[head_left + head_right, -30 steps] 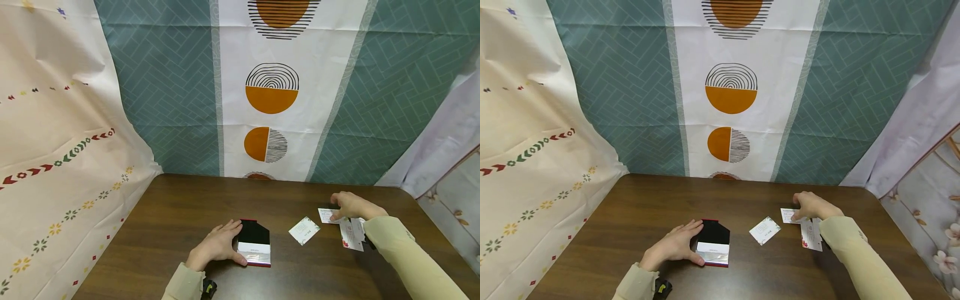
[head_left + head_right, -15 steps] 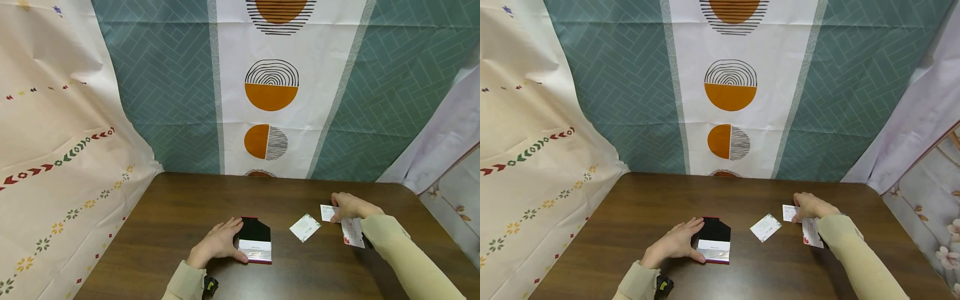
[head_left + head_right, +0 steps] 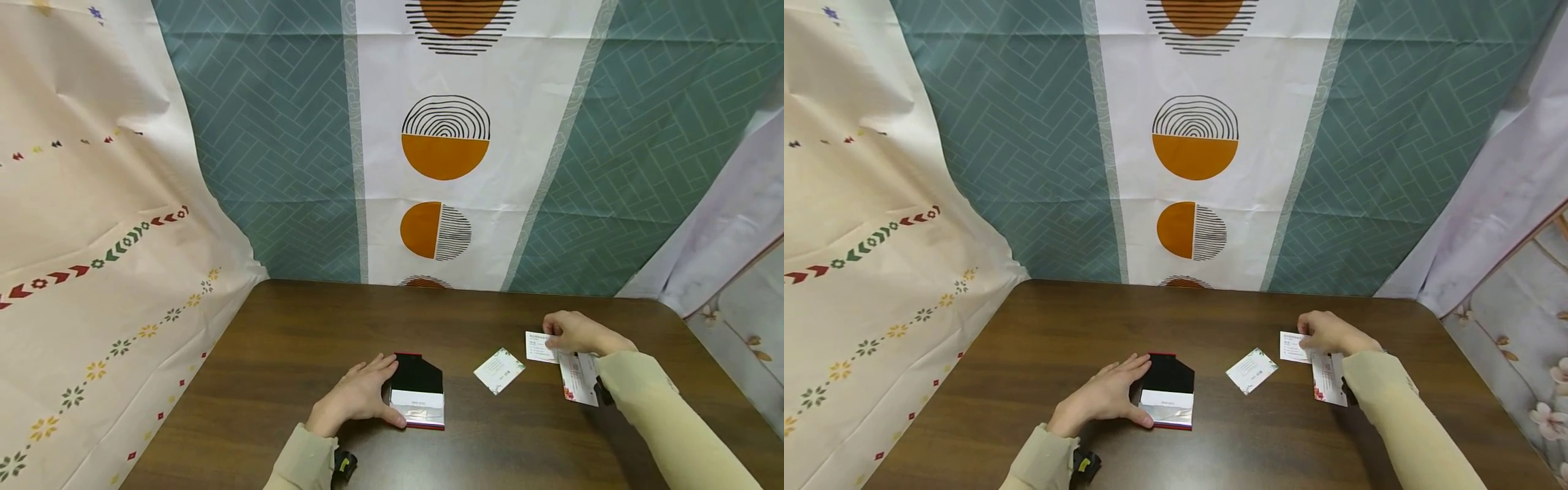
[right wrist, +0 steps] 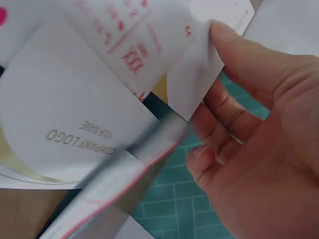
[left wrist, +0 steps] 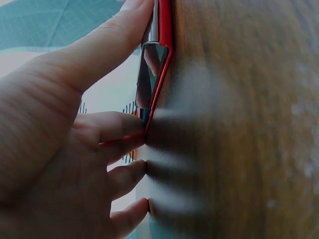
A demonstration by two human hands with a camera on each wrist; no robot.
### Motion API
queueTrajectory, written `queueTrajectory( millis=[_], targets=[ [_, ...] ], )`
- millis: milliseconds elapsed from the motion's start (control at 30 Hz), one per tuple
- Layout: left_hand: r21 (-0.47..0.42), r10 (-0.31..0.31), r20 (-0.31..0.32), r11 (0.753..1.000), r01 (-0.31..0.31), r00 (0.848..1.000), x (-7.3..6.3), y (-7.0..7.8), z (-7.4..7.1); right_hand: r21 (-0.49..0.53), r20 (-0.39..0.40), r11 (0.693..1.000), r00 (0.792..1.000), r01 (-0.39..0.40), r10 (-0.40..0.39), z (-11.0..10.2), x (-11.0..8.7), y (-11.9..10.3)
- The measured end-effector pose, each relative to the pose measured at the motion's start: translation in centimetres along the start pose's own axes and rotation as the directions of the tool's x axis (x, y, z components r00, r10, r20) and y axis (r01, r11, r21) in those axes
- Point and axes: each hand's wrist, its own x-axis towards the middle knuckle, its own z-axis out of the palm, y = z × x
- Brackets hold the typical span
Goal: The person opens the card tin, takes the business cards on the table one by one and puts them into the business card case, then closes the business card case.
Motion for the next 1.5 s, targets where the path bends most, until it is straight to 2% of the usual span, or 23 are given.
queueTrajectory(
  millis=[100,167,333,500,767,1133,1300,1367,1500],
  targets=[
    [0.001,0.001,-0.001,1.0,-0.001,1.0,0.0,0.1,0.0,0.013,-0.027,0.998,0.998,0.065,-0.064,-0.5,0.2,0.2],
    [0.002,0.002,0.0,1.0,-0.002,1.0,0.0,0.1,0.0,0.029,-0.044,0.996,0.996,0.08,-0.079,-0.9,0.3,0.2],
    [-0.005,0.003,0.007,1.0,-0.003,1.0,0.0,0.2,-0.2,0.089,-0.107,0.993,0.992,0.071,-0.062,-1.5,0.5,-0.6],
    [-0.007,0.007,0.008,1.0,-0.007,1.0,0.0,0.1,-0.1,0.154,-0.153,0.985,0.987,0.077,-0.054,-1.3,0.7,-2.3],
    [-0.005,0.002,-0.002,1.0,-0.002,1.0,0.1,0.0,-0.2,0.212,-0.171,0.972,0.983,0.106,-0.07,-0.1,1.4,-6.1],
    [-0.002,0.003,-0.001,1.0,-0.003,1.0,0.1,-0.1,-0.2,0.3,-0.183,0.944,0.979,0.139,-0.086,2.1,2.0,-9.8],
    [0.004,0.005,-0.001,1.0,-0.005,1.0,0.1,-0.1,-0.1,0.355,-0.184,0.929,0.982,0.107,-0.042,2.9,2.0,-11.1],
    [0.006,0.009,0.0,1.0,-0.009,1.0,0.2,0.0,-0.1,0.36,-0.19,0.929,0.982,0.084,-0.015,3.1,2.0,-11.6],
    [0.001,0.011,0.0,1.0,-0.011,1.0,0.2,0.0,-0.1,0.315,-0.195,0.945,0.98,0.085,-0.023,3.3,1.9,-12.4]
  ],
)
